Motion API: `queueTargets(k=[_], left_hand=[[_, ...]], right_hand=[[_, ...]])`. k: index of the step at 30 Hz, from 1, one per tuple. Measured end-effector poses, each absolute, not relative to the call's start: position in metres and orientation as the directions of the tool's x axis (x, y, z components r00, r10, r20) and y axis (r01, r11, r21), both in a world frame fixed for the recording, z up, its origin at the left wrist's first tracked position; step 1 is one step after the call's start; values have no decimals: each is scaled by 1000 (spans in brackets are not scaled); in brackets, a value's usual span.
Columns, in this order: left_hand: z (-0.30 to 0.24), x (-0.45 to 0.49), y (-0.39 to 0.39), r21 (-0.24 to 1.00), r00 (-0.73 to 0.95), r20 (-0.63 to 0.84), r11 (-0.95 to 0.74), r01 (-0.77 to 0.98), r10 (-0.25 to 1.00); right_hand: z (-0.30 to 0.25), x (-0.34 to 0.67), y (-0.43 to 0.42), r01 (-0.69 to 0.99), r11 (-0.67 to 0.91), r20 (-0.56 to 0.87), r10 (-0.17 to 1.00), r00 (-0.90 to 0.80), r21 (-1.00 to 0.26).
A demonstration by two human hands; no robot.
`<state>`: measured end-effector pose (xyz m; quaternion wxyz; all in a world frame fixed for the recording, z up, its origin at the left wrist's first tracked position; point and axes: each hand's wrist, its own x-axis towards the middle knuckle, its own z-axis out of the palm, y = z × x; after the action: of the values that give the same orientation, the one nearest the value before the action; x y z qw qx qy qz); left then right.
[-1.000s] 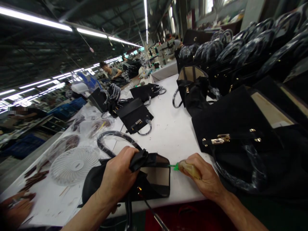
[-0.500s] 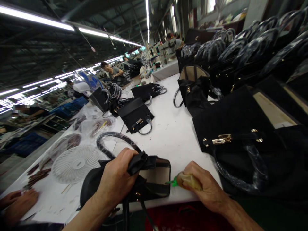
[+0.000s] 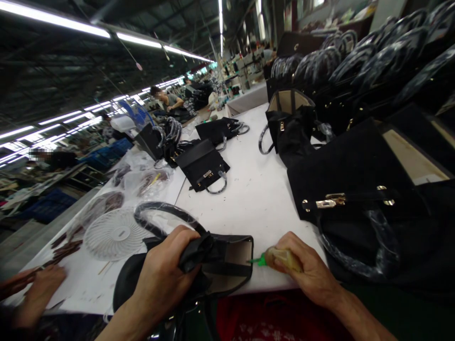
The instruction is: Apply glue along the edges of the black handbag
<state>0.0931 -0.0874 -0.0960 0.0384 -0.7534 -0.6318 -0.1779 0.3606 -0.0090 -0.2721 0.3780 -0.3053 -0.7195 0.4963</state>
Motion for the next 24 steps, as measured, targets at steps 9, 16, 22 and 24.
queueTargets(k=[9, 16, 22, 24], left_hand=[[-98, 91, -98, 244, 115, 287, -188, 951, 951], [-100, 95, -109, 294, 105, 295, -195, 935, 950], [-101, 98, -119, 325, 88, 292, -185, 927, 952], [-101, 98, -121, 325, 85, 300, -185, 928, 950]], right_hand=[[-266, 363, -11, 103, 236, 145, 832, -536, -966], [-261, 368, -25, 87, 171, 91, 813, -575, -982], [-259, 364, -27, 94, 323, 235, 831, -504, -942], [-258, 364, -27, 79, 337, 244, 806, -539, -938]])
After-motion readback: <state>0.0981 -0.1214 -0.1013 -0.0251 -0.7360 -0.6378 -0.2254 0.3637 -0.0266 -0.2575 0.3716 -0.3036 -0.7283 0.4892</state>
